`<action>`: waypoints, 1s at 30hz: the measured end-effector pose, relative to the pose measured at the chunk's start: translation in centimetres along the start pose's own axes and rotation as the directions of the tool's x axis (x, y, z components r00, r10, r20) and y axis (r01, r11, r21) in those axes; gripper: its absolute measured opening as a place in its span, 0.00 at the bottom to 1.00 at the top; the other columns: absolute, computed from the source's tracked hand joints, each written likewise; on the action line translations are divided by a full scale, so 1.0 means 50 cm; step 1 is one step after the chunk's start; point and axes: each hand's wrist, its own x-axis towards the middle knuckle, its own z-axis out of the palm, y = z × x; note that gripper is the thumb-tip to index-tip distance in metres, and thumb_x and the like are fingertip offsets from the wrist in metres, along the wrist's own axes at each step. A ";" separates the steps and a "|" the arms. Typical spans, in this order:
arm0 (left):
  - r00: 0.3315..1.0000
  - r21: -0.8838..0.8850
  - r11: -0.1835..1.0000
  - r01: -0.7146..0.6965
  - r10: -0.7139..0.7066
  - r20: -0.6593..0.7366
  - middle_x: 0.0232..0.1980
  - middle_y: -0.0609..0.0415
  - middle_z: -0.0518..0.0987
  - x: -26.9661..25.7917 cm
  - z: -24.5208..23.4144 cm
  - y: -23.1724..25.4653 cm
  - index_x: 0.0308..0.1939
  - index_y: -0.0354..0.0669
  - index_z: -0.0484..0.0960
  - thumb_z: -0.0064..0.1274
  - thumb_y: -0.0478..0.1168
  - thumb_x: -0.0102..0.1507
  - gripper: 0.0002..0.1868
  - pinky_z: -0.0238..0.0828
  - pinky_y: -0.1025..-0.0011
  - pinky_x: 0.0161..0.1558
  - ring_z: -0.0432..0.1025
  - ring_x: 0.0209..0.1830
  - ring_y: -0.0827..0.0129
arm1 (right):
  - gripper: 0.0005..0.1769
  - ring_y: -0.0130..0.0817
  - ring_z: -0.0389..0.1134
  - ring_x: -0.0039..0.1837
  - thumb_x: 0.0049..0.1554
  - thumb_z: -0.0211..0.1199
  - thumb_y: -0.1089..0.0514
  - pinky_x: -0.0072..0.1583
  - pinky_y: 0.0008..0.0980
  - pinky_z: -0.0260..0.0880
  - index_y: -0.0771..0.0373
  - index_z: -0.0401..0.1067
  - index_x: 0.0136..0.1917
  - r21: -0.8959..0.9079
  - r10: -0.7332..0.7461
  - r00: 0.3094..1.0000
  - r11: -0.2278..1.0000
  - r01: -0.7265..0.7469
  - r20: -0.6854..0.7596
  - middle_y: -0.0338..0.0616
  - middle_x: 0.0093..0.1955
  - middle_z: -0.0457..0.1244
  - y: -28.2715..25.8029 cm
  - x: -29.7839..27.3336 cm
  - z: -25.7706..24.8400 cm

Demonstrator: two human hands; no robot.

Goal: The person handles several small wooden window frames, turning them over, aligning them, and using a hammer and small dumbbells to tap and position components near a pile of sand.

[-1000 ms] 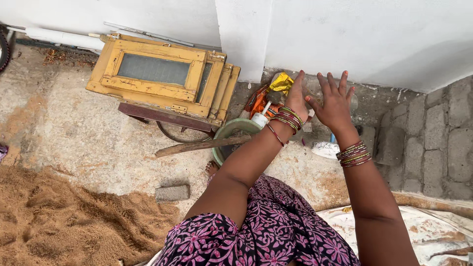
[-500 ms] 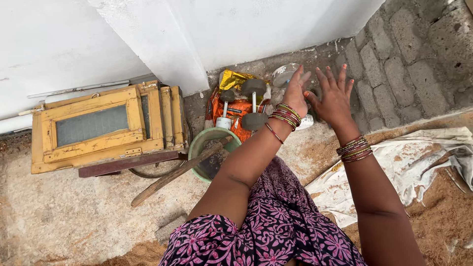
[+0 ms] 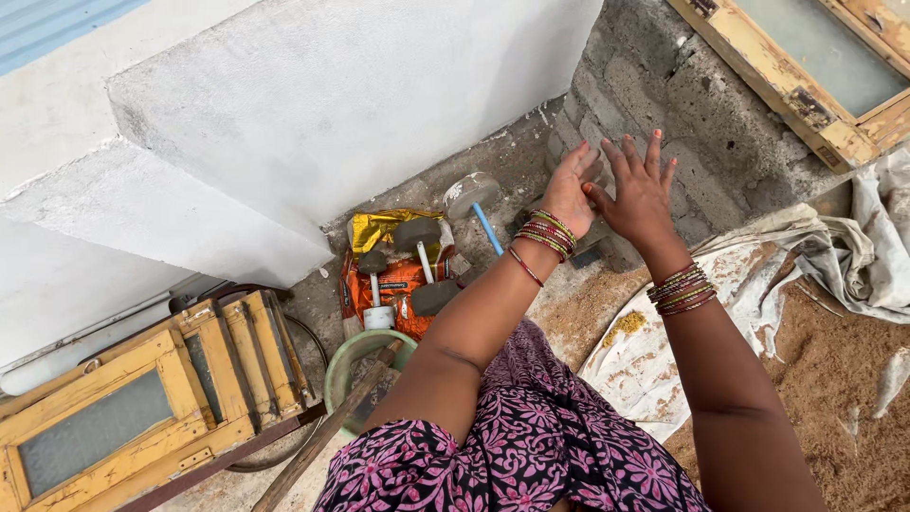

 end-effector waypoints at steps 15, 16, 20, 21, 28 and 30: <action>0.973 0.077 0.973 0.218 -0.223 0.064 0.73 0.55 0.64 0.252 0.139 -0.069 0.79 0.44 0.56 0.49 0.64 0.63 0.47 0.63 0.60 0.62 0.66 0.55 0.66 | 0.40 0.57 0.26 0.87 0.60 0.63 0.41 0.77 0.72 0.27 0.52 0.58 0.81 -0.012 0.167 0.984 0.986 -0.168 -0.062 0.55 0.84 0.47 0.252 0.120 -0.066; 0.971 0.075 0.972 0.222 -0.227 0.074 0.73 0.56 0.65 0.268 0.147 -0.069 0.80 0.44 0.56 0.49 0.64 0.64 0.47 0.63 0.60 0.61 0.64 0.53 0.67 | 0.40 0.57 0.26 0.87 0.60 0.63 0.41 0.76 0.73 0.27 0.52 0.58 0.80 -0.018 0.163 0.984 0.986 -0.165 -0.070 0.56 0.84 0.47 0.267 0.133 -0.074; 0.975 0.084 0.975 0.208 -0.213 0.060 0.74 0.56 0.64 0.331 0.198 -0.074 0.80 0.44 0.54 0.49 0.65 0.62 0.49 0.63 0.60 0.61 0.65 0.55 0.69 | 0.39 0.58 0.28 0.87 0.61 0.64 0.42 0.77 0.75 0.29 0.53 0.60 0.81 -0.056 0.121 0.986 0.990 -0.128 -0.116 0.57 0.84 0.48 0.329 0.181 -0.112; 0.976 0.083 0.975 0.204 -0.209 0.061 0.74 0.56 0.64 0.347 0.212 -0.075 0.80 0.44 0.54 0.49 0.65 0.62 0.49 0.63 0.60 0.61 0.65 0.55 0.69 | 0.39 0.58 0.28 0.87 0.61 0.64 0.42 0.77 0.75 0.29 0.53 0.60 0.81 -0.057 0.117 0.986 0.991 -0.125 -0.117 0.57 0.84 0.48 0.347 0.197 -0.124; 0.974 0.094 0.980 0.178 -0.162 -0.157 0.82 0.48 0.49 0.452 0.305 -0.123 0.80 0.57 0.53 0.51 0.66 0.58 0.50 0.48 0.46 0.70 0.50 0.77 0.52 | 0.42 0.62 0.33 0.86 0.58 0.66 0.39 0.75 0.75 0.32 0.52 0.59 0.80 -0.044 0.153 0.983 0.986 -0.158 -0.101 0.60 0.84 0.46 0.513 0.292 -0.197; 0.962 0.102 0.982 0.160 -0.133 -0.237 0.82 0.50 0.48 0.484 0.332 -0.138 0.79 0.63 0.55 0.51 0.65 0.56 0.48 0.45 0.45 0.72 0.47 0.80 0.52 | 0.42 0.61 0.34 0.85 0.59 0.65 0.38 0.75 0.76 0.32 0.52 0.59 0.80 -0.030 0.169 0.982 0.985 -0.172 -0.085 0.61 0.84 0.46 0.575 0.326 -0.210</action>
